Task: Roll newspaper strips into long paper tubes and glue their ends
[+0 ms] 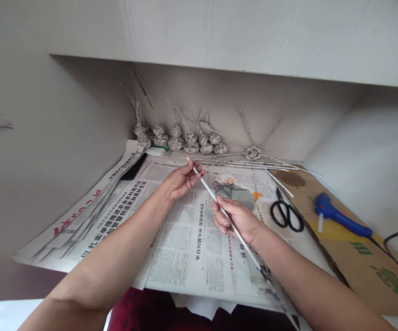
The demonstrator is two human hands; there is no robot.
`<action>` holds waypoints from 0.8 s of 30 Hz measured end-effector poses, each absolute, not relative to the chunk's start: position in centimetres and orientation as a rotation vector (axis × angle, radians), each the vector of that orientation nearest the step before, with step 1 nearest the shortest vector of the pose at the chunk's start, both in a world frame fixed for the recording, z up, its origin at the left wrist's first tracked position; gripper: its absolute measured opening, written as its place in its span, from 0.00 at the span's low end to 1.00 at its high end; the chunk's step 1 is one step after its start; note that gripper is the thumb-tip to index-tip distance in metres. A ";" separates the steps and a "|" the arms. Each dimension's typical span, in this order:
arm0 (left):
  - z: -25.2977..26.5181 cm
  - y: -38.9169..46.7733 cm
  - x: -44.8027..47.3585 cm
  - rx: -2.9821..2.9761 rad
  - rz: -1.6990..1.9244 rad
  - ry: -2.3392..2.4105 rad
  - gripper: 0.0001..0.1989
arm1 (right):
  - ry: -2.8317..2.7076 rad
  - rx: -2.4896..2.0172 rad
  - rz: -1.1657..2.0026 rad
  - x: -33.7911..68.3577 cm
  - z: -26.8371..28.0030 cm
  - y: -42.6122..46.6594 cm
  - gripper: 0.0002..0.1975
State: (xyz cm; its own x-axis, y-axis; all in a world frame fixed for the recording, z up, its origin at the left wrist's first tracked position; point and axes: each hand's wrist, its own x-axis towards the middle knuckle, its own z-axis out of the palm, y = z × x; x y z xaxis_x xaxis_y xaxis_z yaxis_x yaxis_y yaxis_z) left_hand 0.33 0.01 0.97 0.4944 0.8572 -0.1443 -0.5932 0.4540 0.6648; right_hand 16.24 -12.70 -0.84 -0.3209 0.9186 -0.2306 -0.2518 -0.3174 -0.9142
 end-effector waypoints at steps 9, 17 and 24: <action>0.8 0.4 0.3 0.598 1.020 0.556 0.10 | -1.571 -1.468 0.950 16.9 -0.8 -12.8 0.19; 1.3 0.3 0.2 0.541 0.994 0.507 0.10 | -1.065 -0.987 1.798 16.0 -0.8 -12.8 0.16; 1.0 0.1 0.3 0.600 0.999 0.578 0.08 | -1.315 -1.257 1.386 15.7 -1.7 -12.7 0.18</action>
